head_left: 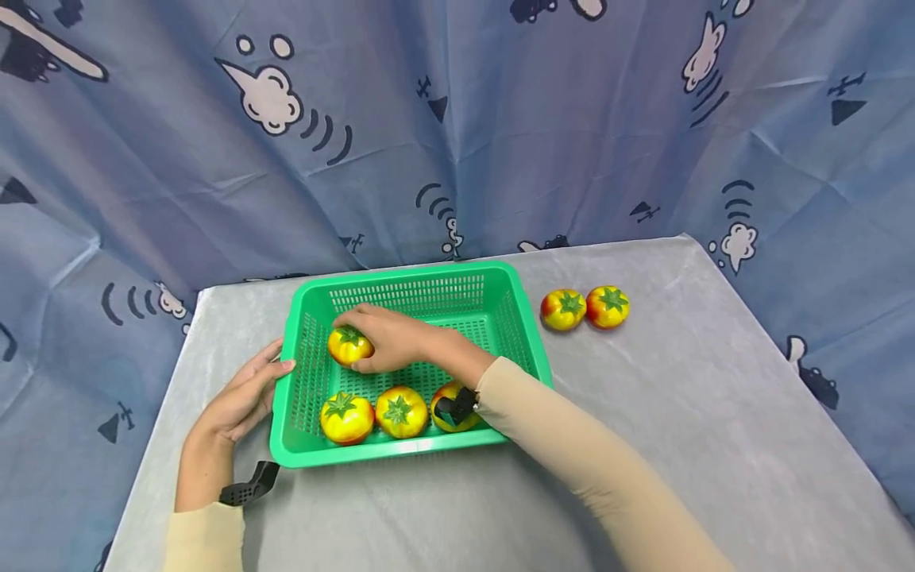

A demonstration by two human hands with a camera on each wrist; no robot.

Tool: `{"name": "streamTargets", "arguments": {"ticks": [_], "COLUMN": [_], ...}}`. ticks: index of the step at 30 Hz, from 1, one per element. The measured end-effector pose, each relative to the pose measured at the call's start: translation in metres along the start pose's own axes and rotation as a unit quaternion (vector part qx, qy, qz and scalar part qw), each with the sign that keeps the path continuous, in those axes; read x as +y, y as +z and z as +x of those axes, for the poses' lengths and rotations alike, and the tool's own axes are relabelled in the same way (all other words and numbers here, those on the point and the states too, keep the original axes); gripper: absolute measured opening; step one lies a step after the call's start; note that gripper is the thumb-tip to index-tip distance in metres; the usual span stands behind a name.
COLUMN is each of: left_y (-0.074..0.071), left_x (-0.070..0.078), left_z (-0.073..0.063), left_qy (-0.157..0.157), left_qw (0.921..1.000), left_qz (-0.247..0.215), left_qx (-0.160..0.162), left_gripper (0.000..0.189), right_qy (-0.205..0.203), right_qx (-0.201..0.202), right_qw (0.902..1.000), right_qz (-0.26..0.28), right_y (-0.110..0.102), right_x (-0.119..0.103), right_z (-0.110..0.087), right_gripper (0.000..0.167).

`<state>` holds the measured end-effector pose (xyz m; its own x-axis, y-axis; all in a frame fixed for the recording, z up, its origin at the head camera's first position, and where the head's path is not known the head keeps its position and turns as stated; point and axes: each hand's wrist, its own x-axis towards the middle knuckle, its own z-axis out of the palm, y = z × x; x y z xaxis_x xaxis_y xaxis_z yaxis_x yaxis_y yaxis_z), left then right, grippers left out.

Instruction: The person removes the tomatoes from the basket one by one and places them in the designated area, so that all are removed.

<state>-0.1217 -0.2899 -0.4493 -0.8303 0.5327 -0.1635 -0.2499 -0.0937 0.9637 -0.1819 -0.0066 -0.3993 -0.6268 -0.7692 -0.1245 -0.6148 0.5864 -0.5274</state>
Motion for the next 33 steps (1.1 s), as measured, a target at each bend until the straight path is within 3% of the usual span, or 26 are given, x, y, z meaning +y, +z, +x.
{"name": "streamTargets", "arguments": {"ticks": [5, 14, 24, 33], "left_y": [0.001, 0.003, 0.006, 0.003], "left_x": [-0.001, -0.001, 0.000, 0.002], "left_z": [-0.002, -0.005, -0.004, -0.003], "left_qy": [-0.006, -0.006, -0.015, -0.003], "left_qw": [1.0000, 0.9999, 0.9997, 0.9999], "left_qz": [0.004, 0.004, 0.014, 0.012], "left_qx": [0.005, 0.008, 0.012, 0.010], "left_gripper": [0.071, 0.073, 0.074, 0.073], "right_qy": [-0.009, 0.011, 0.035, 0.028], "right_qx": [0.017, 0.066, 0.171, 0.216], "right_qw": [0.9998, 0.9977, 0.9842, 0.9742], "right_qz": [0.005, 0.006, 0.032, 0.058], "right_y": [-0.009, -0.031, -0.044, -0.055], "right_x": [-0.002, 0.006, 0.029, 0.040], "right_z": [-0.012, -0.057, -0.118, -0.137], "right_gripper": [0.067, 0.069, 0.070, 0.069]}}
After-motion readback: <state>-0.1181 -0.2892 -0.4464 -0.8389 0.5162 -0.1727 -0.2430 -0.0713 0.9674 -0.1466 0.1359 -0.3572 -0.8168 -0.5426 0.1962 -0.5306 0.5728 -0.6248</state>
